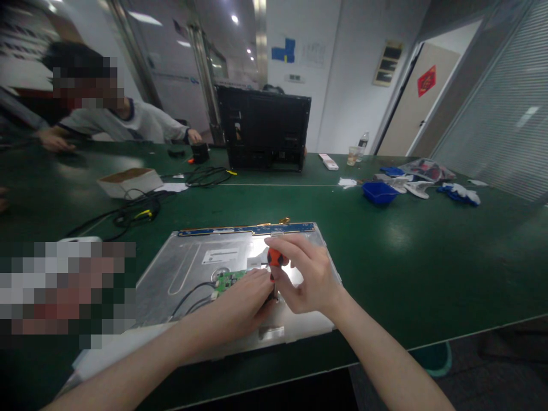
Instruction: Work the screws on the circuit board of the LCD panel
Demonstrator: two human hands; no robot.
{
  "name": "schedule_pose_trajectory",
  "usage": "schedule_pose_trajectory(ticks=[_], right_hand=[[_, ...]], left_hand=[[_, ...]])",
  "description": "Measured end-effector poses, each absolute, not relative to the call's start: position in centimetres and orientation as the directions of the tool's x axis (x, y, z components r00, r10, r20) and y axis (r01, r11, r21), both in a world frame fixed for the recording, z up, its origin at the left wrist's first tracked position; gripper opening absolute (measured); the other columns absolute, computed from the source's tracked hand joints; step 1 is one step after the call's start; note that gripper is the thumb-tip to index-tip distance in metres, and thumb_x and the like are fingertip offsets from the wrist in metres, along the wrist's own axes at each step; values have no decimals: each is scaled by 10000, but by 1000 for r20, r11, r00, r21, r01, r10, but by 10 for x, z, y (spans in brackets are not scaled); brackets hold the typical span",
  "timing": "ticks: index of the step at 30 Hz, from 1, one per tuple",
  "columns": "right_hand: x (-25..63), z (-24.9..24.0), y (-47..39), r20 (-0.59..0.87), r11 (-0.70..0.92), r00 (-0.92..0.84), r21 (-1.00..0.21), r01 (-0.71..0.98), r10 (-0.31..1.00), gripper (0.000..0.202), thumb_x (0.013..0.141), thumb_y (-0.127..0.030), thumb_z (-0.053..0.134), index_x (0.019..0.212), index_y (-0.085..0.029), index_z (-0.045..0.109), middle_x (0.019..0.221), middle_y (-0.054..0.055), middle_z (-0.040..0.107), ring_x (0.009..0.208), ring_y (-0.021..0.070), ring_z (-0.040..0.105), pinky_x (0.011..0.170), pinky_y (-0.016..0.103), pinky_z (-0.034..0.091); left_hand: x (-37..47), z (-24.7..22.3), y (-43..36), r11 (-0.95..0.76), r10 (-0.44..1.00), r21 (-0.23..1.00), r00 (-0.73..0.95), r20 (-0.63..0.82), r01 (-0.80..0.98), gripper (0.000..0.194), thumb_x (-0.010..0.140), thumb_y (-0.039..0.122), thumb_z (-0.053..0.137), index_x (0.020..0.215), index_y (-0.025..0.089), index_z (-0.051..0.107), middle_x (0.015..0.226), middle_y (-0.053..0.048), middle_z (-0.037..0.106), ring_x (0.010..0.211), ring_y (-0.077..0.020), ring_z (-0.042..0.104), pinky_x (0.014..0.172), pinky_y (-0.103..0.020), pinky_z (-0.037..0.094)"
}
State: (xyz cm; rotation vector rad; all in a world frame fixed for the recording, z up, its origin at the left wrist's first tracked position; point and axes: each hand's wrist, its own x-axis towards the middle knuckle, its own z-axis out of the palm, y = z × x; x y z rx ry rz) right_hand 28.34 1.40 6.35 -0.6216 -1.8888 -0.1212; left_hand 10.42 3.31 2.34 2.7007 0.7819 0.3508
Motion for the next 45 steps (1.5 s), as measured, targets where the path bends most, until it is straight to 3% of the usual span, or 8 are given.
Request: schedule_pose_trajectory(ticks=[10, 19, 28, 38, 45], right_hand=[[282, 60, 19, 886, 825, -274, -184, 534, 375, 491, 866, -141, 627, 1339, -257, 562, 987, 54, 665, 733, 144, 652, 558, 238, 578], [282, 61, 17, 918, 856, -263, -134, 500, 298, 483, 844, -119, 611, 1320, -193, 578, 901, 52, 675, 693, 142, 638, 566, 244, 572], [280, 64, 16, 902, 845, -276, -156, 511, 333, 465, 847, -116, 563, 1304, -200, 548, 835, 24, 684, 614, 126, 623, 510, 221, 559], [282, 62, 17, 887, 844, -293, -173, 508, 358, 405, 884, -190, 584, 1282, -198, 513, 767, -3, 682, 580, 130, 628, 501, 224, 542], [280, 62, 18, 903, 855, -284, -151, 495, 324, 395, 893, -147, 569, 1280, -209, 519, 731, -15, 676, 598, 139, 656, 499, 226, 543]], left_hand=[[103, 27, 31, -787, 575, 363, 806, 141, 498, 111, 860, 90, 537, 936, 170, 532, 973, -84, 648, 873, -231, 606, 841, -373, 493], [105, 17, 35, -815, 546, 335, 821, 167, 473, 105, 855, 77, 524, 907, 168, 530, 939, -86, 643, 873, -249, 610, 879, -412, 490], [104, 20, 34, -800, 547, 378, 825, 140, 466, 156, 850, 71, 541, 972, 168, 537, 1034, -100, 658, 968, -259, 616, 914, -402, 484], [103, 27, 31, -789, 555, 392, 822, 126, 473, 164, 854, 54, 538, 979, 160, 546, 1023, -103, 659, 942, -254, 621, 903, -399, 491], [105, 25, 32, -792, 549, 403, 824, 141, 458, 144, 869, 68, 532, 973, 167, 541, 1044, -105, 662, 959, -254, 621, 912, -414, 498]])
